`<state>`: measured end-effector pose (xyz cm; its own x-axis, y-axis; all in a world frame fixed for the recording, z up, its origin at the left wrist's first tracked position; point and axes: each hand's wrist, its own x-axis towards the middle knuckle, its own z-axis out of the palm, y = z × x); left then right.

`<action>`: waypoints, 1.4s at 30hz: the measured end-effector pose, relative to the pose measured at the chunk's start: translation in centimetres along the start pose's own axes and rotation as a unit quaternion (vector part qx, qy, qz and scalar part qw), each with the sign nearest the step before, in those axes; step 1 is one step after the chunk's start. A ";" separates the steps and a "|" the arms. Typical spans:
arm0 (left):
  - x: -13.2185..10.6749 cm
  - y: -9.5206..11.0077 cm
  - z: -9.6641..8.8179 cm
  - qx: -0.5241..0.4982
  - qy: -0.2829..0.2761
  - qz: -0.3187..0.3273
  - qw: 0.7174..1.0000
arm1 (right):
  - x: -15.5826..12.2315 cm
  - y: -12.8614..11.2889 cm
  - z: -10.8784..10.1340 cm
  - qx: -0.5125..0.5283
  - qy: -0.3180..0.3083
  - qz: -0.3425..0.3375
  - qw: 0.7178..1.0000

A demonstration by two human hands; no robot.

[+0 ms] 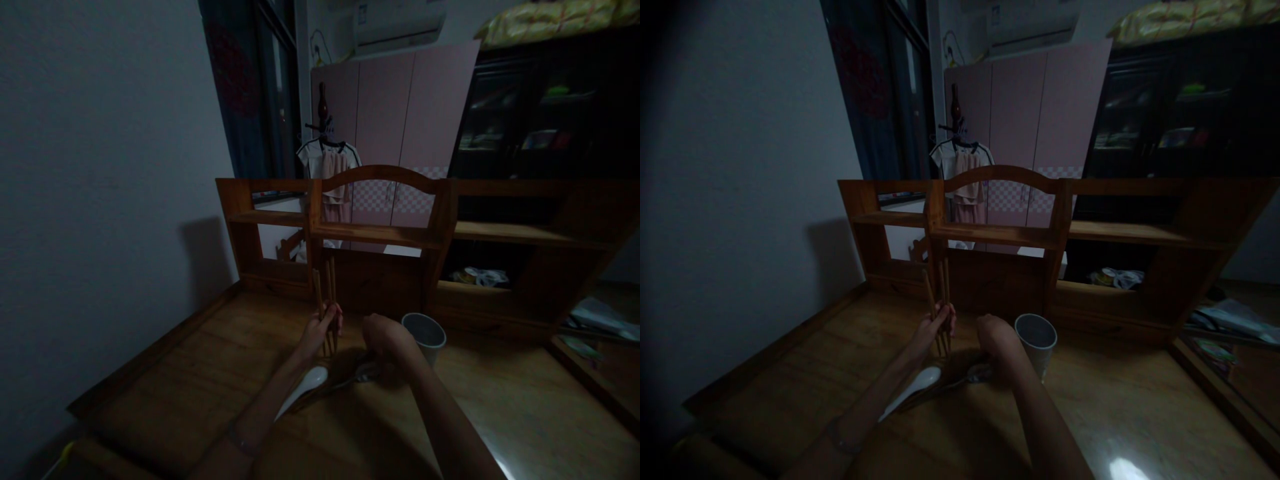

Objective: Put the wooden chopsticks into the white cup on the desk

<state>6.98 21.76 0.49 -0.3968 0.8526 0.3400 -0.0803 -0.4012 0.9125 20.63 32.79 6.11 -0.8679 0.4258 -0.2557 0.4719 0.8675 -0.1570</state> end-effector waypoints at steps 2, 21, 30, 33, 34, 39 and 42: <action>0.1 0.0 -0.3 -0.007 0.008 0.000 1.000 | -0.4 0.8 -1.0 0.039 -0.026 -0.035 0.998; 0.8 -1.0 -1.5 -0.065 0.061 -0.011 0.996 | -3.2 6.1 -3.5 0.434 -0.017 -0.200 0.878; 0.5 -0.2 -1.5 -0.081 0.044 -0.025 0.995 | -5.3 4.9 -5.4 0.507 0.092 -0.193 0.835; 0.3 1.1 -1.5 -0.085 0.015 -0.031 0.996 | -6.0 3.6 -6.5 0.505 0.163 -0.205 0.823; 0.2 1.5 -1.5 -0.079 0.010 -0.031 0.996 | -6.2 3.1 -6.7 0.501 0.188 -0.211 0.818; -1.1 2.9 -1.7 0.012 -0.014 -0.012 1.000 | -7.4 0.5 -7.8 0.460 0.282 -0.246 0.805; -1.7 3.2 -1.4 0.066 0.010 -0.017 0.998 | -8.3 -0.9 -8.0 0.447 0.300 -0.264 0.800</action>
<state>6.14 18.56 2.54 -0.4147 0.8576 0.3041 0.0261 -0.3228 0.9461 26.19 30.54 16.04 -0.7745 0.3395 0.5338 -0.2968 0.5502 -0.7805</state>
